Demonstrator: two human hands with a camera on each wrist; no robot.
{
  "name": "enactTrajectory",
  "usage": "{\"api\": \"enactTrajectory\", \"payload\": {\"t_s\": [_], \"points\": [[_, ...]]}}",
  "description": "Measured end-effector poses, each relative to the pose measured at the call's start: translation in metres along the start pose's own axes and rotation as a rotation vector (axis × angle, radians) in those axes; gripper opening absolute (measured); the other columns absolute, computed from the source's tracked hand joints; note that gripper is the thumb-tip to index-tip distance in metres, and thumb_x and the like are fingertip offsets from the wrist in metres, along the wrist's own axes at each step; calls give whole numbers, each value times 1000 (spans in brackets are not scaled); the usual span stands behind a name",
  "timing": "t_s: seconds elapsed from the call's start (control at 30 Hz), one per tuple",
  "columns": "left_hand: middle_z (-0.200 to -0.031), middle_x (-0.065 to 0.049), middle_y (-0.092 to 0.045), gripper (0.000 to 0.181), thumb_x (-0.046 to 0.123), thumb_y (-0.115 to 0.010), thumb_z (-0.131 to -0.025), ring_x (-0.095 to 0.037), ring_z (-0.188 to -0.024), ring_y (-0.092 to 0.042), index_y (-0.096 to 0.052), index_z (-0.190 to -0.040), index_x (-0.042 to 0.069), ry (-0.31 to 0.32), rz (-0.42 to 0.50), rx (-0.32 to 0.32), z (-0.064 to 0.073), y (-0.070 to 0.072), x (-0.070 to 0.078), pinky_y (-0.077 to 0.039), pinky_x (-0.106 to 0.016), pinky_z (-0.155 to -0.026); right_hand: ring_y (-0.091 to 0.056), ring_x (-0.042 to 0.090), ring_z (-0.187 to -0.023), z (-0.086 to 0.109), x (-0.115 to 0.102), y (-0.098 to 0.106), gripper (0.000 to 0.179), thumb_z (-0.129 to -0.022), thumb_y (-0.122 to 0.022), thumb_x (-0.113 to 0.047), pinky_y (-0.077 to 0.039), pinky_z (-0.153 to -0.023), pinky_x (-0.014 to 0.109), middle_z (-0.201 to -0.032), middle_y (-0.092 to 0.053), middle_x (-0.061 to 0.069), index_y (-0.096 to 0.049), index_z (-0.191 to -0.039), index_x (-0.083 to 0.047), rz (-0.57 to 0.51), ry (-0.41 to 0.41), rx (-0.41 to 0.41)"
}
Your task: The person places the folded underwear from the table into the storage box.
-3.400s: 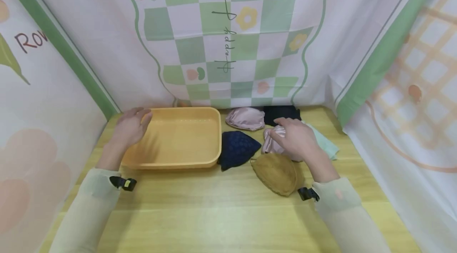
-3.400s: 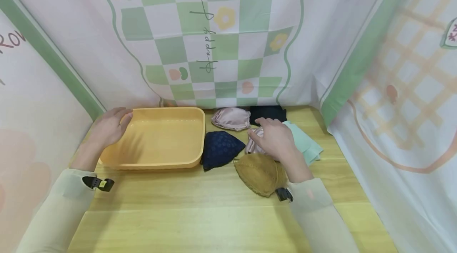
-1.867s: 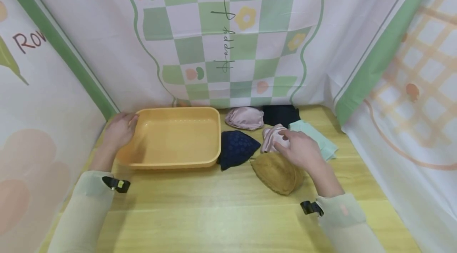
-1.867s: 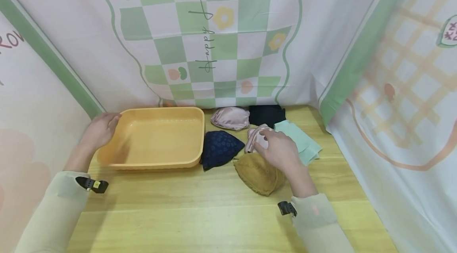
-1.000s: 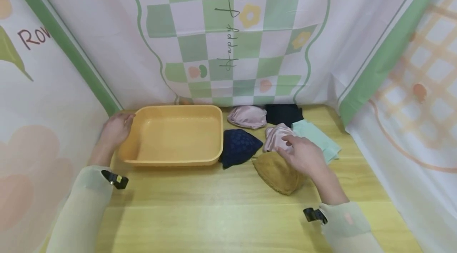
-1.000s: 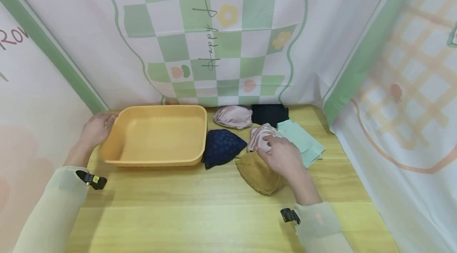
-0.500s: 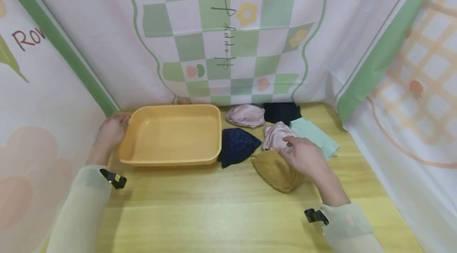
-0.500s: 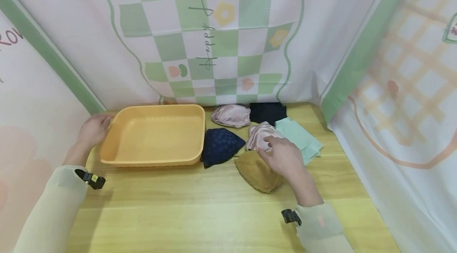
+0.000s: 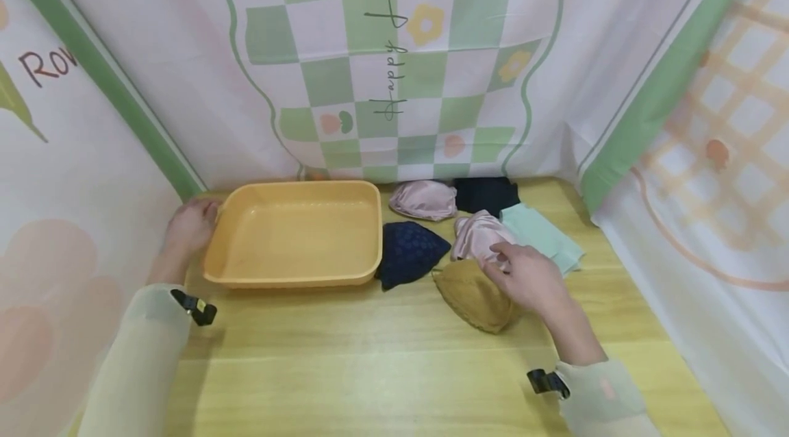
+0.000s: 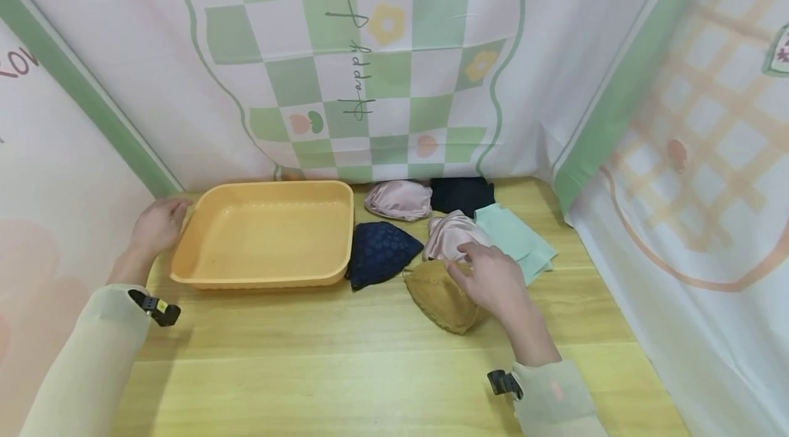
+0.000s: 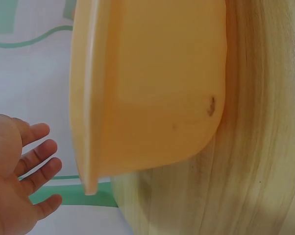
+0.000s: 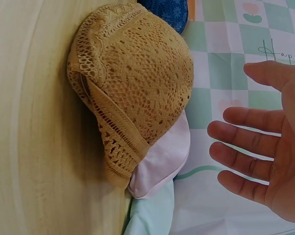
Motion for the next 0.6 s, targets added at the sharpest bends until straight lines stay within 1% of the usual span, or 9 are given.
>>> {"api": "enactTrajectory", "payload": {"t_s": [0.13,0.23,0.37,0.6], "points": [[-141,-33,-48,50,29,-26,-109,-55,-130,-42,-52,-137,-2,20,3,-23,-2,-3,-4,-31,-67,-111,-67,37,-100,2,1,-2,53,-98,-56,-49,-55,-80,56,-108,-75,13,-62,-129,-6,-8,1,-1],[-142,-32,-48,50,30,-25,-109,-55,-131,-42,-51,-138,-2,37,12,-29,-4,-5,-8,-31,-67,-112,-68,36,-99,3,3,-3,50,-98,-58,-47,-55,-77,55,-107,-75,13,-63,-128,-7,-16,0,0],[-140,-32,-49,50,29,-26,-109,-55,-129,-42,-51,-138,-3,54,26,-21,-4,-7,-11,-32,-67,-111,-67,37,-101,4,4,-3,48,-97,-58,-46,-55,-78,56,-109,-75,13,-63,-128,-9,-11,-5,-3],[-135,-36,-51,50,27,-26,-109,-55,-126,-44,-52,-136,-5,55,36,-18,-5,-10,-18,-33,-66,-110,-67,39,-102,7,6,-6,48,-97,-59,-46,-55,-78,58,-111,-74,14,-63,-128,-8,-4,-18,-6]]}}
Point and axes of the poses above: each hand's wrist, its own z-axis away from the middle knuckle, its own y-axis out of the back of the hand, x = y × z, the point moved 3 cm from there along -z, towards the middle knuckle
